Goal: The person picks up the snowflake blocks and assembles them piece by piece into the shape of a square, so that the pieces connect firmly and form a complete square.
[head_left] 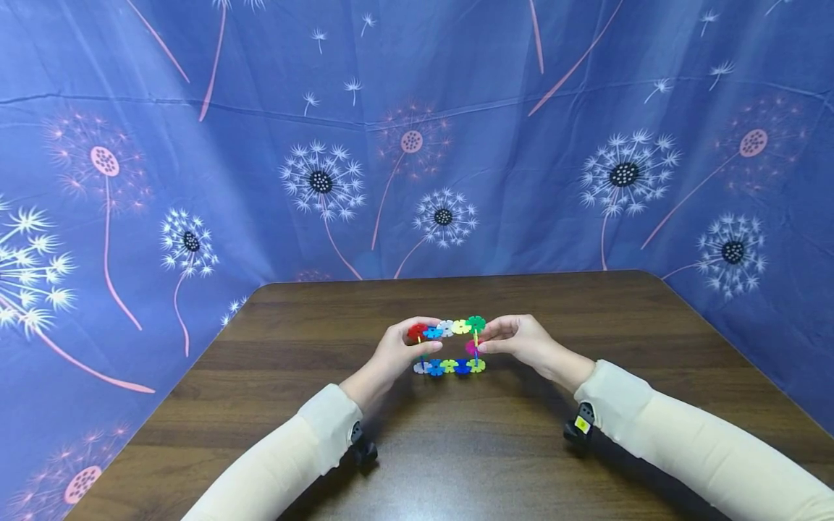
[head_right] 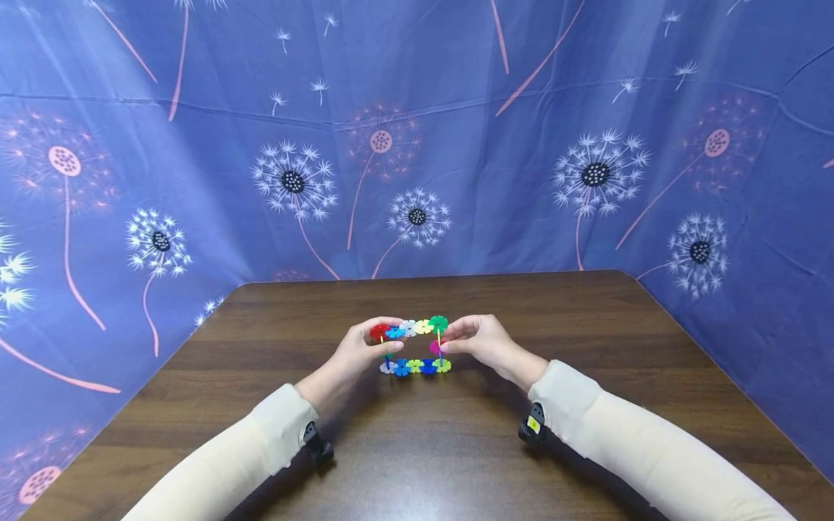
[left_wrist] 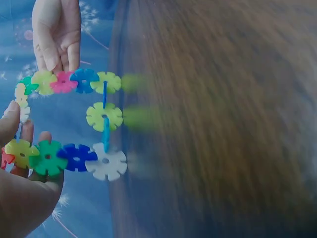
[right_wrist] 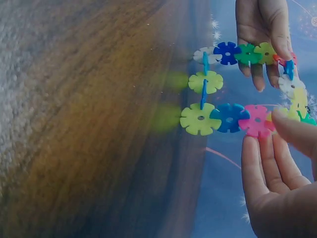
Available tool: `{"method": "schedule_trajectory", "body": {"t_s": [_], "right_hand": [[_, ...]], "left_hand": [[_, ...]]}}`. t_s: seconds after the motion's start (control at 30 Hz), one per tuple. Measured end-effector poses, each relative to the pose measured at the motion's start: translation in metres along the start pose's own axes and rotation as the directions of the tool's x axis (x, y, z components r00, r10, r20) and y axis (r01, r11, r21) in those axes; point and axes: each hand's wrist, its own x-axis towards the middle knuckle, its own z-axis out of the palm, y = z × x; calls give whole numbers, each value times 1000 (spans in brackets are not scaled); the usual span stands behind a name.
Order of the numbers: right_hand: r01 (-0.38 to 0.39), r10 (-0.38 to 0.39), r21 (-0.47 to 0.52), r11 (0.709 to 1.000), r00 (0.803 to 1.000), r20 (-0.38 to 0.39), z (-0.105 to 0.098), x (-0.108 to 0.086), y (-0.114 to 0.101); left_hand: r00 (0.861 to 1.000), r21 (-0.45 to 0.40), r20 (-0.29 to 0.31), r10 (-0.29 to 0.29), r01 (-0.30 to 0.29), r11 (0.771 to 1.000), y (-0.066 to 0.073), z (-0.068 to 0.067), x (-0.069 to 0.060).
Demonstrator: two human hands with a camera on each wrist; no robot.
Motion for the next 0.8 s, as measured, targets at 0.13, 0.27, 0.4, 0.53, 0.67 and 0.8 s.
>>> {"method": "schedule_trajectory", "body": {"t_s": [0.13,0.27,0.4,0.53,0.67,0.8], "right_hand": [[14,-14,-19,1000,1000,-22,3,0,0],[16,-16,-17,1000,999,-35,5,-3,-1],[16,-16,-16,1000,999,-38,7,-5,-1],[15,-16,-26,1000,999,-50,9,-6,-1],[20,-22,-26,999,997,-78,10,-6,-1],[15,-18,-29,999,993,-116,11,-4,1]], "left_hand": [[996,-6,79,47,-47,999,-3,-6,-1],[991,20,118,62,-65,998,-5,-12,-3],[990,53,136,28,-36,998,-7,-17,-6],[990,67,141,-14,5,998,-11,-21,-8],[994,83,99,-45,37,996,-14,-24,-10],[999,115,8,-45,44,992,-17,-24,-10]]}}
